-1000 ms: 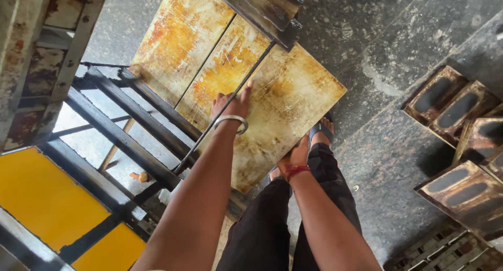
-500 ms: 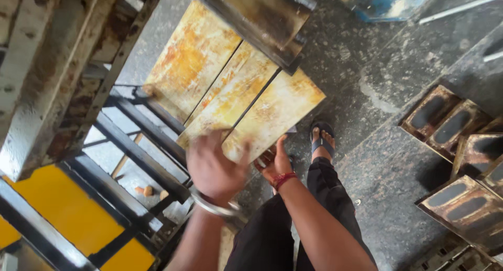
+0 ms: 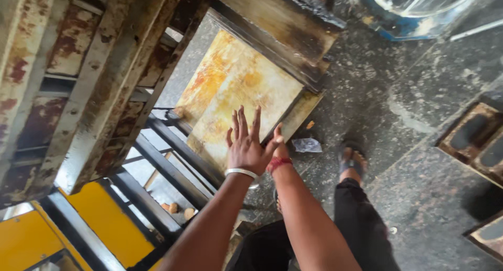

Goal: The person stacks flat metal trays one by one into the slots of a multi-tiered metal rack by hand.

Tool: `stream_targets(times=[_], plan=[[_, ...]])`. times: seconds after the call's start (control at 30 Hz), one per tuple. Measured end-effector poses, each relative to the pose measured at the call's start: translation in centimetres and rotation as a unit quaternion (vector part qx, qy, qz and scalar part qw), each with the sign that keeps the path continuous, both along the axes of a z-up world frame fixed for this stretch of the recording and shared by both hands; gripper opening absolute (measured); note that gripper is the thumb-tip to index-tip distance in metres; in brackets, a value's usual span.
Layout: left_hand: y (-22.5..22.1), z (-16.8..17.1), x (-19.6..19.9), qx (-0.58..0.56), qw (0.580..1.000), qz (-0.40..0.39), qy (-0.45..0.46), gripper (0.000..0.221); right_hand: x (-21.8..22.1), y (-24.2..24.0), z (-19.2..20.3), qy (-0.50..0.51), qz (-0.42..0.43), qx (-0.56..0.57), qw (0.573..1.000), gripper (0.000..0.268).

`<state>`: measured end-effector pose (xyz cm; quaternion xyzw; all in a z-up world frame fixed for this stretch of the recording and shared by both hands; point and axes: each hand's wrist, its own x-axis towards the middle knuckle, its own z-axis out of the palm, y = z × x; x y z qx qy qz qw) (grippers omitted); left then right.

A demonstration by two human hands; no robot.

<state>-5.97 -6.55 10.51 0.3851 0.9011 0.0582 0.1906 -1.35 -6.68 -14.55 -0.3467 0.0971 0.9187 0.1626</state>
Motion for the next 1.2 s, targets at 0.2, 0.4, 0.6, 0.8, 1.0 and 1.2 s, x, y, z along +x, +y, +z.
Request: stream_targets(times=[0.2, 0.4, 0.6, 0.8, 1.0, 1.2], plan=[[-0.9, 0.5, 0.4, 0.133, 0.989, 0.063, 0.025, 0.102, -9.9, 0.4, -0.1, 0.02, 0.032, 0.022, 0.999, 0.062], [-1.2, 0.8, 0.8, 0.248, 0.961, 0.121, 0.028, 0.102, -15.9, 0.5, -3.4, 0.037, 0.064, 0.056, 0.996, 0.064], [-0.9, 0.2, 0.8, 0.256, 0.956, 0.141, 0.028, 0.101, -15.8, 0.8, -2.3, 0.041, 0.084, 0.064, 0.993, 0.066], [-1.4, -0.4, 0.3, 0.266, 0.951, 0.158, 0.014, 0.092, -16.6, -0.8, -5.3, 0.019, 0.067, 0.034, 0.997, 0.063], [-1.9, -0.8, 0.0, 0.283, 0.947, 0.155, 0.008, 0.09, -19.9, -0.2, -5.1, 0.066, 0.025, 0.03, 0.997, 0.058], [-0.9, -0.8, 1.0, 0.255, 0.955, 0.136, 0.075, 0.086, -12.2, 6.4, 0.2, -0.09, 0.198, 0.089, 0.972, 0.033]])
